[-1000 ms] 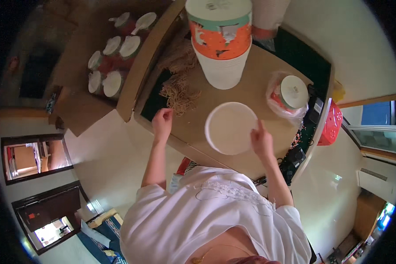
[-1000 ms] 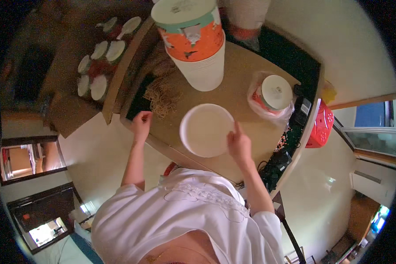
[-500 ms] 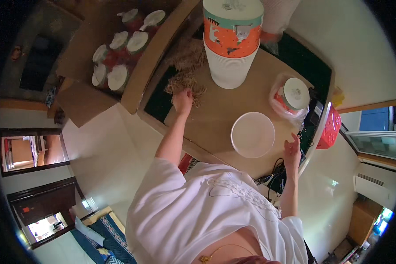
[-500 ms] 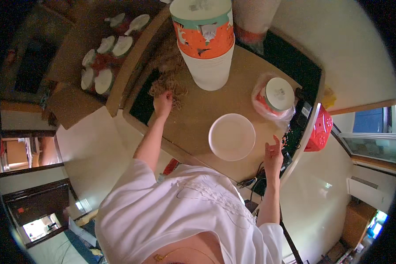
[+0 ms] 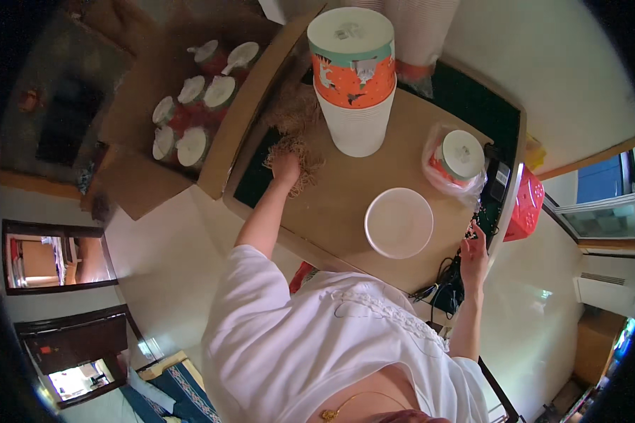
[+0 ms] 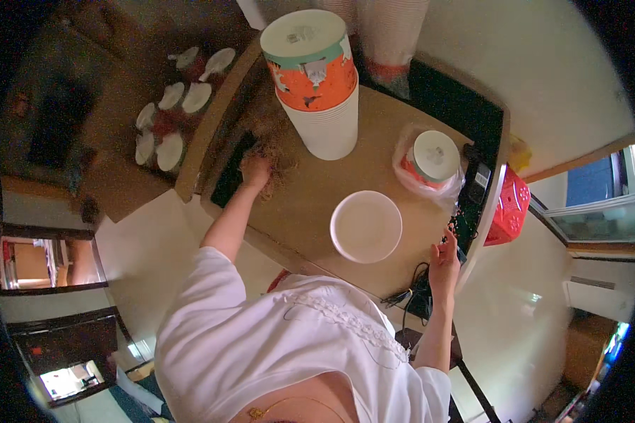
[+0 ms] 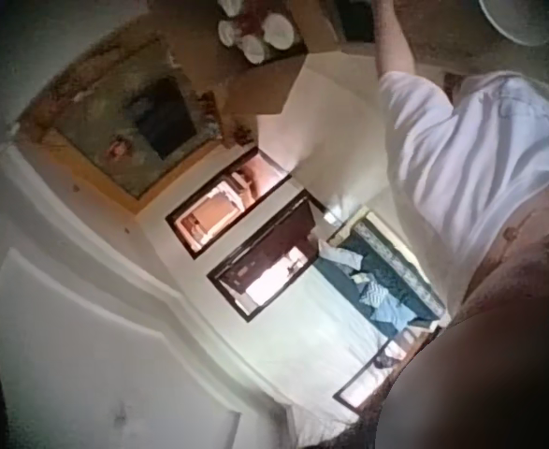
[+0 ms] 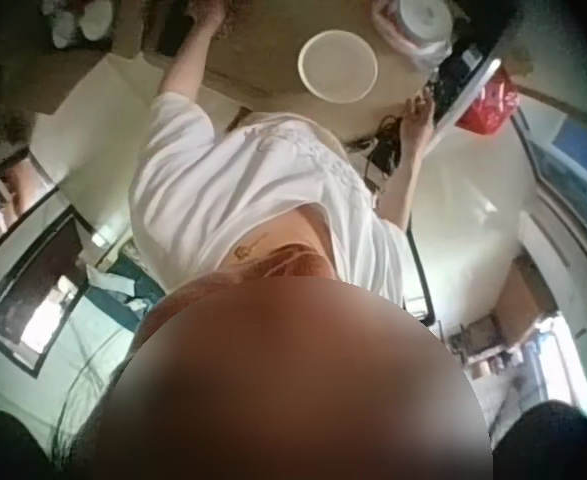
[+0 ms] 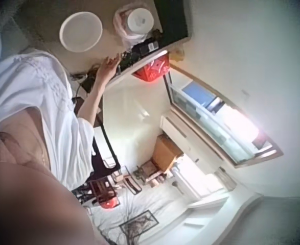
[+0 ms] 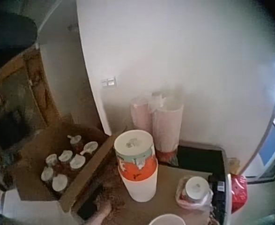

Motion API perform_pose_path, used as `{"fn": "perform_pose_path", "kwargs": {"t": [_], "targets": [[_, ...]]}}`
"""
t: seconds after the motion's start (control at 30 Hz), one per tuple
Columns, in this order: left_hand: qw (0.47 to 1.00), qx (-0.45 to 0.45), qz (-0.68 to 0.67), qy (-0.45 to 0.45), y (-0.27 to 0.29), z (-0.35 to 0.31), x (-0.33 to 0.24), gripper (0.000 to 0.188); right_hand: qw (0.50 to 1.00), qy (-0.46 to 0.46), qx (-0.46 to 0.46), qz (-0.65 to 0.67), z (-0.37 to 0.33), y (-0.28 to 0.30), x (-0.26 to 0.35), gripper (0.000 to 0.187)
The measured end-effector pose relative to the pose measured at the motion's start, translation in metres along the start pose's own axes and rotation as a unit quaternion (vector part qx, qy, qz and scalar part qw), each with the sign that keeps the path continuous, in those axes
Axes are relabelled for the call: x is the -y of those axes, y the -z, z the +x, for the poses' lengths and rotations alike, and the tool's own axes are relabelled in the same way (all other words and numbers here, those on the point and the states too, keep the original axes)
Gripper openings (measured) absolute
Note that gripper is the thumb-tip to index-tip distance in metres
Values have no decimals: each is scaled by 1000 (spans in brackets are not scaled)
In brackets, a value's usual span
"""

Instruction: Punching holes in decorative paper cups and threading string through them to create handles.

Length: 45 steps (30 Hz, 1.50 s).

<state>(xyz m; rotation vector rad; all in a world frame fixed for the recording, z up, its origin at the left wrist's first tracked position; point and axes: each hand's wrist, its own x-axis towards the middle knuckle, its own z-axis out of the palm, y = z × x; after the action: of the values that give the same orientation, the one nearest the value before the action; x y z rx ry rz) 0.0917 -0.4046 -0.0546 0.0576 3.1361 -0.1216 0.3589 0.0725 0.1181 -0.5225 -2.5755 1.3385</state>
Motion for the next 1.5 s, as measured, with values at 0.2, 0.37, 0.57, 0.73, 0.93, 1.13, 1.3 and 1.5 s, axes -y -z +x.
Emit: {"fn": "perform_pose_path", "kwargs": {"t": [0.2, 0.37, 0.57, 0.73, 0.93, 1.13, 1.3, 1.5], "targets": [[961, -23, -246, 123, 24, 0, -20, 20, 1000, -6, 23, 5, -5, 8, 6, 48], [817, -15, -570, 85, 155, -13, -31, 12, 998, -15, 10, 52, -11, 10, 4, 45], [782, -289, -553, -13, 294, -44, -35, 12, 998, 0, 56, 41, -11, -2, 37, 42], [677, -545, -494, -6, 424, -55, -13, 16, 997, 7, 52, 55, -10, 14, 68, 39], [643, -555, -527, -32, 432, -115, -29, 4, 989, 138, 29, 45, -18, 13, 93, 27], [729, 47, -645, -225, 294, -176, -162, 9, 931, 302, 78, 188, -18, -43, 153, 45], [674, 71, -714, -177, 277, -209, -194, 8, 883, 73, 284, 367, -29, -59, 139, 48], [569, 207, -795, -47, 261, -203, -184, 3, 961, 35, 179, 210, -49, -46, 123, 15]]}}
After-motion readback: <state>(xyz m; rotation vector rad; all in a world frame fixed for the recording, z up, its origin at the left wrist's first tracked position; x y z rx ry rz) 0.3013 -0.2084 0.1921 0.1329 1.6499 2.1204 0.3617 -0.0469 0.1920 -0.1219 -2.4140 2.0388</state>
